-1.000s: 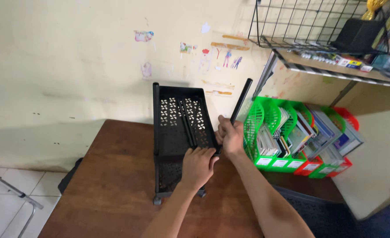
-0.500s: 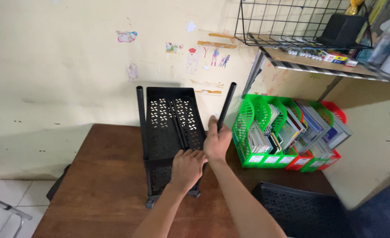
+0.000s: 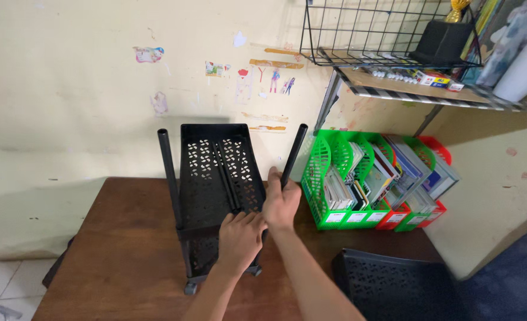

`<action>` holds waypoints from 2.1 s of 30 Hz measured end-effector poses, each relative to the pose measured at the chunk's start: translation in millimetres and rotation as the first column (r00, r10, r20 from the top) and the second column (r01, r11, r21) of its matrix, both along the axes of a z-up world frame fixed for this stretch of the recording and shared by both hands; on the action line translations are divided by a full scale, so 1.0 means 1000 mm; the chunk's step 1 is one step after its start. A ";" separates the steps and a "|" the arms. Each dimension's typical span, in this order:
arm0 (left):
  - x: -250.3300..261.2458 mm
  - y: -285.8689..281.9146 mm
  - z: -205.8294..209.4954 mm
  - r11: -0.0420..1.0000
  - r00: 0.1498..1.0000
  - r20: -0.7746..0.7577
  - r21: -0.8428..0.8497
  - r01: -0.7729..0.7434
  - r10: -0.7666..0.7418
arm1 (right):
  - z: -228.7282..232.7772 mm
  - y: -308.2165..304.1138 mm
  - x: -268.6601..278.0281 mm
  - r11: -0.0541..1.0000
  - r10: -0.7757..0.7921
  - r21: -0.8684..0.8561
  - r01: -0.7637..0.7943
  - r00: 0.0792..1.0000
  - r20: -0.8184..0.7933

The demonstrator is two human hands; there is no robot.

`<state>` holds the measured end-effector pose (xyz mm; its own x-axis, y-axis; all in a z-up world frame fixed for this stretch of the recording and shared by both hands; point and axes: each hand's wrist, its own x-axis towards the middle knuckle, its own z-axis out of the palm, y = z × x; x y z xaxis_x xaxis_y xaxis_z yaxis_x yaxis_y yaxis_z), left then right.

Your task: The person assembles a black metal shelving unit by inserting vertical poles into a perforated tray and securing a second tray on top. The person handles the trays and poles by hand, aligning and pressing components together to form a two-tier shelf.

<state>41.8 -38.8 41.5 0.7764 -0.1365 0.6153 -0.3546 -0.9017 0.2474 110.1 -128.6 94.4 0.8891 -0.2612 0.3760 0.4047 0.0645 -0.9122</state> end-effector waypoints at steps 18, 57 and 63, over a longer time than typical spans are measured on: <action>-0.003 0.006 0.004 0.999 0.994 0.108 -0.023 0.033 -0.031 | 0.003 0.002 -0.004 1.000 0.024 -0.006 -0.024 1.000 -0.014; -0.013 0.039 0.012 0.978 0.976 0.077 0.004 0.206 -0.206 | 0.039 -0.026 0.008 0.144 0.962 0.286 -0.947 0.202 0.184; -0.019 0.038 0.006 0.990 0.986 0.084 0.016 0.144 -0.144 | 0.020 0.000 -0.009 0.771 0.585 0.220 -0.598 0.801 0.125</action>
<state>22.5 -1.2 47.7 0.6936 -0.2497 0.6757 -0.5001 -0.8420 0.2022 100.8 -128.9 114.8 0.8805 0.2247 0.4175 0.2560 0.5158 -0.8176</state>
